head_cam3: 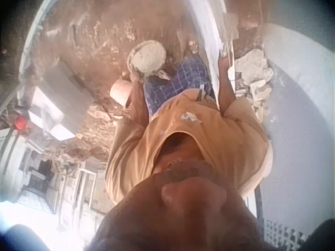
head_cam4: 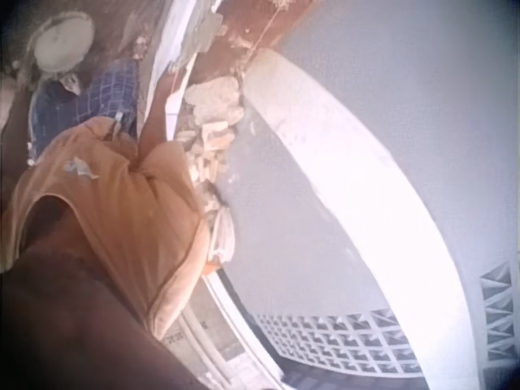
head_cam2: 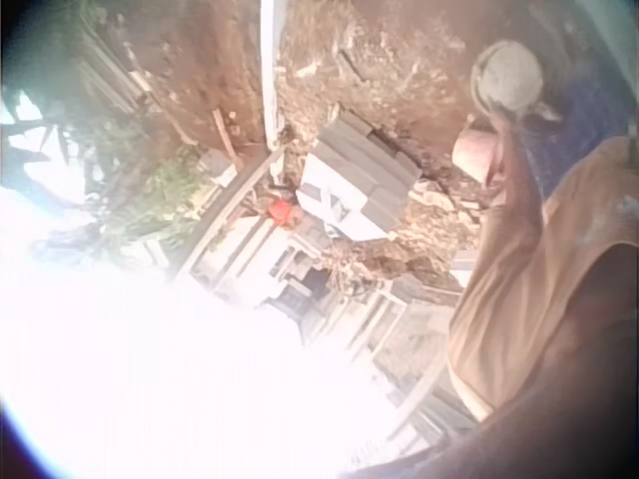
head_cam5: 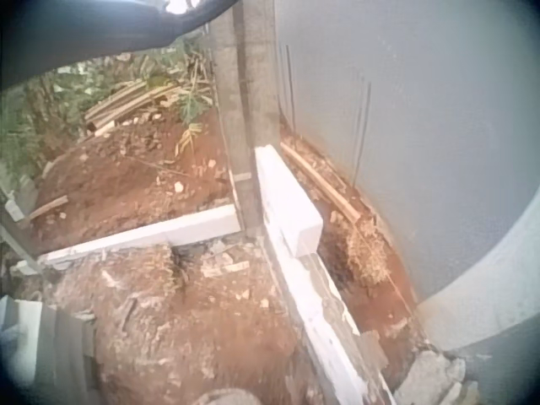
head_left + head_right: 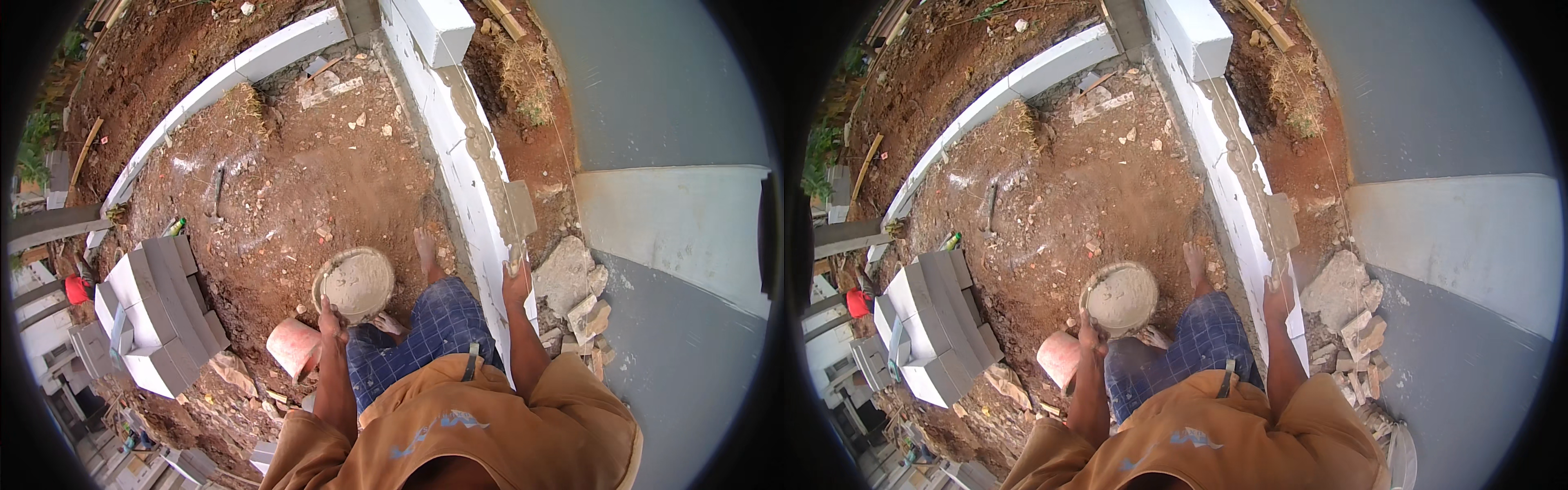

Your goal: The person measures and cuts a white wall tile using a hand saw, then applies mortar to the wall and sets the tile in place. The person uses a trowel to spread mortar and a hand saw to cut the tile to size.

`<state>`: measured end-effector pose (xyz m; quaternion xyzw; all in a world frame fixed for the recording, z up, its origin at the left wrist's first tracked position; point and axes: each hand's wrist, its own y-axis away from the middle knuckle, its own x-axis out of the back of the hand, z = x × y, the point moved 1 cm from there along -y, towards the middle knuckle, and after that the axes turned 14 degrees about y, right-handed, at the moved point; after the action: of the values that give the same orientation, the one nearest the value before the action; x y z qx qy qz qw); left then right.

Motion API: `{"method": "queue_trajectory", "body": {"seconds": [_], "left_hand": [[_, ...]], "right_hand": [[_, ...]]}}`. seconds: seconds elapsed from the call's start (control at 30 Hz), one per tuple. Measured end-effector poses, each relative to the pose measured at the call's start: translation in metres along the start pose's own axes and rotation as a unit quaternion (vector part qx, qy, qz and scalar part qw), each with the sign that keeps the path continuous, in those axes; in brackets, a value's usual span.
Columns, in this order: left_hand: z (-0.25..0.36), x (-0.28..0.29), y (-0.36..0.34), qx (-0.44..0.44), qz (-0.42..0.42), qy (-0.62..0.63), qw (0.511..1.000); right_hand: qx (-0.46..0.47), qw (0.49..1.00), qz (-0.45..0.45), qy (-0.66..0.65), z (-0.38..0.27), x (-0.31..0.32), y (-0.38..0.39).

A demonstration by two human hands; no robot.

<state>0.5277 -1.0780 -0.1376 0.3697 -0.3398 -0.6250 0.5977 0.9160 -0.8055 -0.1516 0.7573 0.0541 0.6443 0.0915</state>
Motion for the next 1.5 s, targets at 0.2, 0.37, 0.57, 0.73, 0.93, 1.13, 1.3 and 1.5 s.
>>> {"method": "queue_trajectory", "body": {"seconds": [0.2, 0.37, 0.57, 0.73, 0.93, 1.13, 1.3, 1.5], "left_hand": [[-0.036, 0.019, -0.009, 0.016, 0.001, 0.079, 0.997], [-0.038, 0.022, -0.008, 0.022, 0.054, 0.083, 0.995], [-0.071, 0.046, -0.019, 0.002, 0.069, 0.054, 0.996], [-0.039, 0.03, -0.005, -0.035, 0.03, -0.067, 0.997], [0.009, 0.073, -0.001, -0.049, 0.031, -0.028, 0.998], [0.089, 0.086, 0.028, -0.068, 0.064, 0.017, 0.995], [0.143, 0.112, 0.031, -0.093, 0.095, 0.106, 0.985], [0.207, 0.16, 0.013, -0.141, 0.093, 0.15, 0.974]], "right_hand": [[0.04, 0.998, 0.043, 0.011, -0.01, -0.001, 0.018], [0.063, 0.997, 0.008, 0.044, 0.009, 0.005, 0.043], [0.278, 0.949, -0.146, 0.036, -0.062, 0.06, 0.136], [0.406, 0.867, -0.258, 0.133, -0.129, -0.035, 0.159], [0.452, 0.843, -0.29, -0.011, -0.133, 0.032, 0.152], [0.4, 0.811, -0.412, 0.113, 0.024, 0.089, 0.138], [0.384, 0.81, -0.429, 0.117, 0.069, 0.106, 0.14], [0.349, 0.809, -0.419, 0.219, 0.061, 0.083, 0.128]]}}
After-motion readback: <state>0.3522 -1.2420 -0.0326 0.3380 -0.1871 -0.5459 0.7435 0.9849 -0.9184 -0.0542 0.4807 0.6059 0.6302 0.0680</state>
